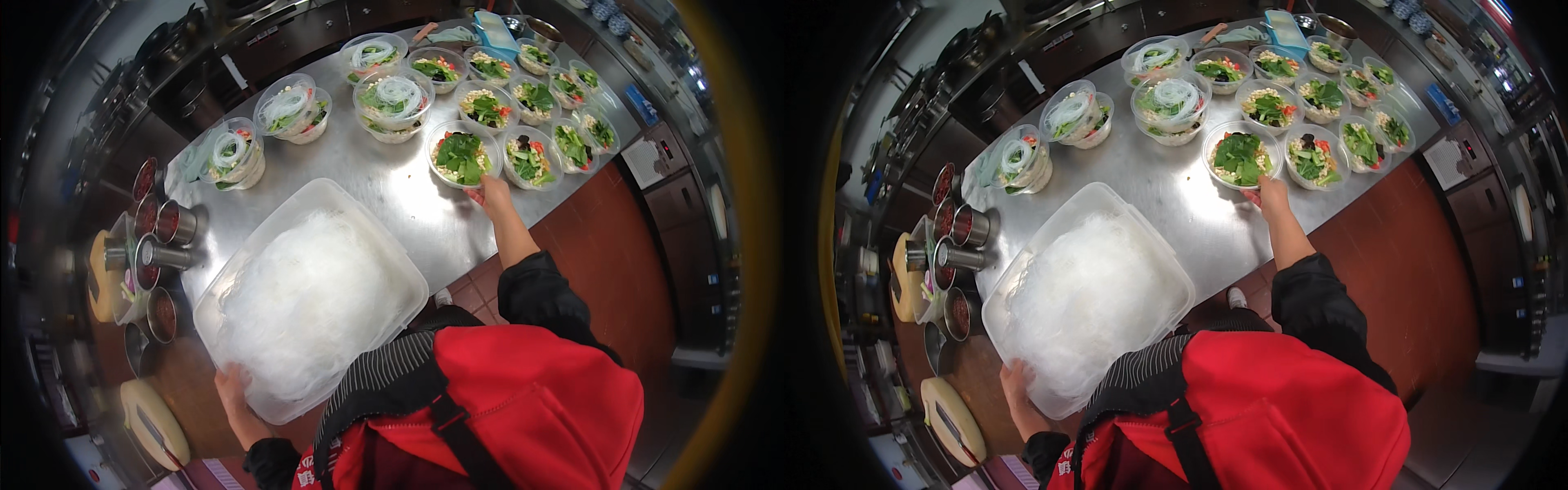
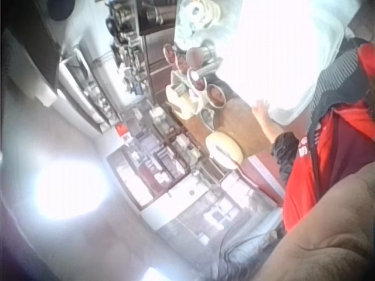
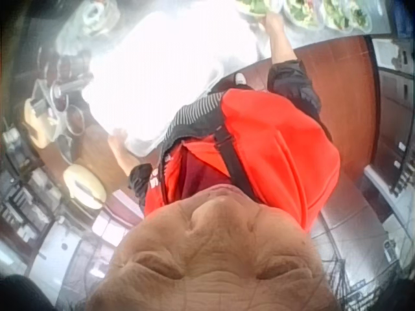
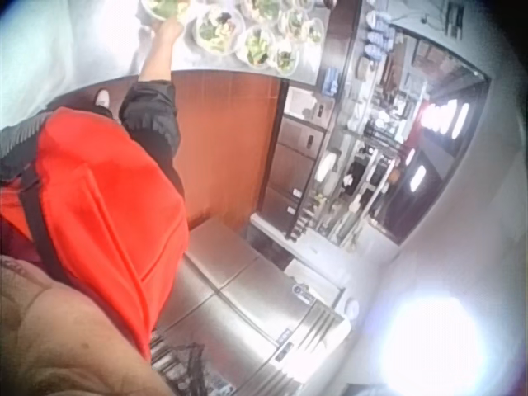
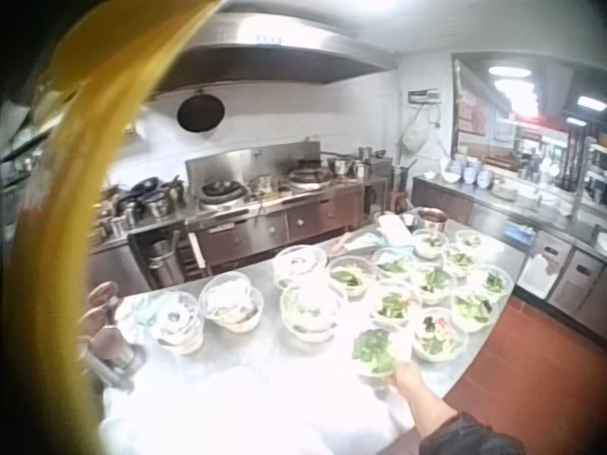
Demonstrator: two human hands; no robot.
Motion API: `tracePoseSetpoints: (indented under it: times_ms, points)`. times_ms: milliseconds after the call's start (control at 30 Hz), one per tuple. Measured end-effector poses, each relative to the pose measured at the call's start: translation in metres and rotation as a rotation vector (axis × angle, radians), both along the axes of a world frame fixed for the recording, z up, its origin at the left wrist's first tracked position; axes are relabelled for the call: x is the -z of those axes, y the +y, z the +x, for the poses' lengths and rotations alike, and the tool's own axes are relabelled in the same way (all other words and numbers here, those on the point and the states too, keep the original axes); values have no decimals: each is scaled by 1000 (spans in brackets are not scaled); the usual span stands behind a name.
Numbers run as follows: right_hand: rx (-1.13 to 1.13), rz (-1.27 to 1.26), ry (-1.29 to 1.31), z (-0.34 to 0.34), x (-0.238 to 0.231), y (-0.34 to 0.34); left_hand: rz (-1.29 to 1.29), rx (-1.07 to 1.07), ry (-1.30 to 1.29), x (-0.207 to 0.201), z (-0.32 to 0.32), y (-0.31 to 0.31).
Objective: The person repeatedly takes portions of white noodles from a large container and places them into multiple clear plastic bowls containing mixed vegetables. The person then moves the container to a different counter area.
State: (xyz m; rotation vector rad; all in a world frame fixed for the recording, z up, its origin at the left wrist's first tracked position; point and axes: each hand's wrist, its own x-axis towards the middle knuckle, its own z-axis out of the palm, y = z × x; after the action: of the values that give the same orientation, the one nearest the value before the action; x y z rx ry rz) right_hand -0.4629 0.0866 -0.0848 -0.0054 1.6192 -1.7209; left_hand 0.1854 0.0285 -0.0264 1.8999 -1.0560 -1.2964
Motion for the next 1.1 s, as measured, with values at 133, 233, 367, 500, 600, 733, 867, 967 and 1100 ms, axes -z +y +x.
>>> tracePoseSetpoints:
  times_ms: [133, 233, 367, 500, 600, 733, 867, 967, 1100]
  points:
    - [-76, -37, -41, -8, 2, -2, 4, -37, -20, 6, -41, 13]
    - [-273, 119, 172, -18, 7, 8, 2, -129, -30, 9, -74, 19]
    - [-473, 251, 575, -41, -13, 34, 30, -298, -30, 9, -110, 29]
    - [-389, -79, 672, -35, -58, 19, -11, -277, -37, 9, -145, 39]
    - [-663, -251, 671, 1, -99, -10, -60, -351, 2, 7, -168, 44]
    - [-1263, -409, 978, 88, -135, -43, -154, -369, 1, 4, -179, 44]
    - [-1598, -366, 1657, 180, -154, -47, -341, -357, -104, 9, -175, 41]
    - [-1663, -180, 1863, 218, -155, -48, -442, -365, -133, 16, -174, 44]
    - [-1751, -206, 1942, 255, -137, -33, -571, -342, -258, 11, -179, 52]
